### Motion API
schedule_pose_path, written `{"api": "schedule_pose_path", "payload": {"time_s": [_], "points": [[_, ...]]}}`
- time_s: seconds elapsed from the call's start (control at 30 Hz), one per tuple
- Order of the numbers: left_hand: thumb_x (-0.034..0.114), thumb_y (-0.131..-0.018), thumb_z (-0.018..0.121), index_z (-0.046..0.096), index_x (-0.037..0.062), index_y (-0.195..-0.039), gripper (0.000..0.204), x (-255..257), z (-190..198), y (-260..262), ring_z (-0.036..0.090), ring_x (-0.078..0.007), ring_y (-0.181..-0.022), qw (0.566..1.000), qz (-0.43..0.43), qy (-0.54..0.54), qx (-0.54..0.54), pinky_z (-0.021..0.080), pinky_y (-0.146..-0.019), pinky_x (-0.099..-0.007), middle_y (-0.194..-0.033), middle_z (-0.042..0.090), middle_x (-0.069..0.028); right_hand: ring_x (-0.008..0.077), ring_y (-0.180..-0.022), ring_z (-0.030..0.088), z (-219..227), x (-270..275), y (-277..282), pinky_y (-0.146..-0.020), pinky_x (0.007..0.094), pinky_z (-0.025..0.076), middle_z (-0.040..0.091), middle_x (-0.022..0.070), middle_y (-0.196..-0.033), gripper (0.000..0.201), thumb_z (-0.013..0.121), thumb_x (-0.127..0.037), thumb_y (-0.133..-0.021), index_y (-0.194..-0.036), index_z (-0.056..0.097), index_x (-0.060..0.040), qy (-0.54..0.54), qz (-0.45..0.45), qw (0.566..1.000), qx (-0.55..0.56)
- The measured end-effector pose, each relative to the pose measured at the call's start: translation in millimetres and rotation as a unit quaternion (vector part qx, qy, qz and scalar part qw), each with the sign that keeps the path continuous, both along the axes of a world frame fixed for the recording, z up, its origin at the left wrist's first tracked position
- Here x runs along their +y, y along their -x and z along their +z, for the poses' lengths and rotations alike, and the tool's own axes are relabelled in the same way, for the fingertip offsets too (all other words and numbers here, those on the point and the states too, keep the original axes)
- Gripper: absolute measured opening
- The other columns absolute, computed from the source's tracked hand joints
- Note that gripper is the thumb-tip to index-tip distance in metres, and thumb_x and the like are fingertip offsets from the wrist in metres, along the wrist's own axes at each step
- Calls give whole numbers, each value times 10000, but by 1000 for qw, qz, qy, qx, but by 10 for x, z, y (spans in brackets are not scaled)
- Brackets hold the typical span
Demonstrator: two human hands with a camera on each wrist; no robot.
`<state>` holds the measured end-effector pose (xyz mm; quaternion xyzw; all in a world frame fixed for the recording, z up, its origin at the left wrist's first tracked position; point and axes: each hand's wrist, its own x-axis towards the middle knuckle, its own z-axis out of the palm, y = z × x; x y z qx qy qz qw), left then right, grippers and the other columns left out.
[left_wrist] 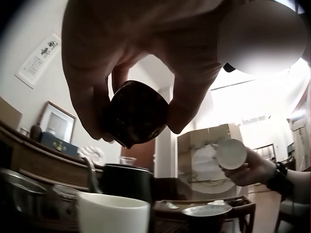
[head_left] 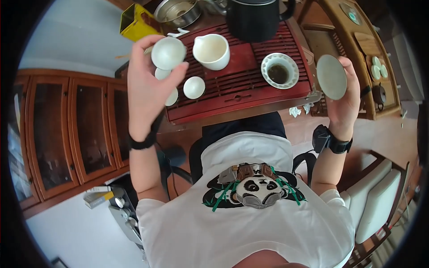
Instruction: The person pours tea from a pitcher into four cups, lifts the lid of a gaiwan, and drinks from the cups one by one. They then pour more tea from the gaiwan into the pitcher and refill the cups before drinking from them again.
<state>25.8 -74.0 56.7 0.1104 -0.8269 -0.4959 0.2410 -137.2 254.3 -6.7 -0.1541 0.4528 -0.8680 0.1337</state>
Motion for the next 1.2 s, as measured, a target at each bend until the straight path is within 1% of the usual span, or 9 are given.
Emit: {"api": "schedule_pose_path", "payload": {"time_s": [0.07,0.2,0.27,0.37,0.53,0.63,0.8,1.0,1.2], "points": [[13,-787,804,536,12,-1301,579,-267,-83,-46,651,-182,-1095,999,32,2,3,525,-966,-340,-1171,661,-99,86,-863,660,-17,-22,30,-752,213,513,693,49,-995,195,507,-86,-997,-1153,590,-4,-14,8,1000,7],[105,-800,779,628,32,-1244,474,-590,-274,2,678,-225,-1024,989,6,142,-42,530,-911,-353,-1124,683,-109,26,-732,551,-37,-80,41,-661,181,443,618,-19,-887,149,563,-40,-956,-1098,601,-22,-88,-1,995,42],[65,-839,785,611,20,-1310,505,-628,-306,65,647,-156,-1071,968,-32,194,-153,520,-959,-325,-1136,675,-56,24,-721,539,52,-99,11,-630,189,438,607,-22,-874,134,596,-2,-936,-1068,606,-24,-126,4,990,61],[93,-804,792,619,4,-1265,500,-745,-425,201,655,-215,-1051,962,-68,213,-159,516,-937,-345,-1090,684,-99,37,-737,560,198,-247,-54,-635,192,450,601,-9,-871,158,627,64,-908,-1045,600,-10,-259,8,950,172],[118,-777,796,619,-6,-1231,503,-781,-566,289,635,-326,-1042,941,-92,272,-177,506,-938,-392,-1114,655,-158,0,-712,505,188,-423,-12,-621,165,401,605,-56,-810,116,702,-3,-878,-976,641,-11,-424,9,863,276],[132,-777,803,618,1,-1223,501,-824,-710,334,623,-364,-1072,938,-121,282,-163,504,-946,-424,-1129,645,-170,7,-659,506,133,-505,34,-580,186,406,619,-38,-744,121,722,-18,-847,-952,663,-6,-464,-15,822,329],[127,-778,795,607,-2,-1238,514,-829,-736,340,621,-379,-1070,939,-127,272,-166,501,-954,-437,-1139,643,-181,35,-649,522,46,-578,60,-589,208,437,616,-11,-740,131,736,-16,-820,-938,678,-10,-478,-18,812,334],[146,-795,790,527,-11,-1390,669,-732,-594,262,570,-367,-1228,941,-117,272,-162,470,-1040,-409,-1311,594,-188,87,-661,542,-49,-593,34,-602,243,464,605,20,-770,151,743,5,-791,-929,688,-22,-487,-32,784,383],[102,-863,752,642,-3,-1272,436,-440,-306,-110,630,-274,-1186,971,-11,232,-57,468,-1038,-366,-1280,658,-151,134,-694,569,-74,-586,-24,-626,277,483,619,38,-773,167,756,-24,-777,-937,706,-39,-488,-46,785,379]]}}
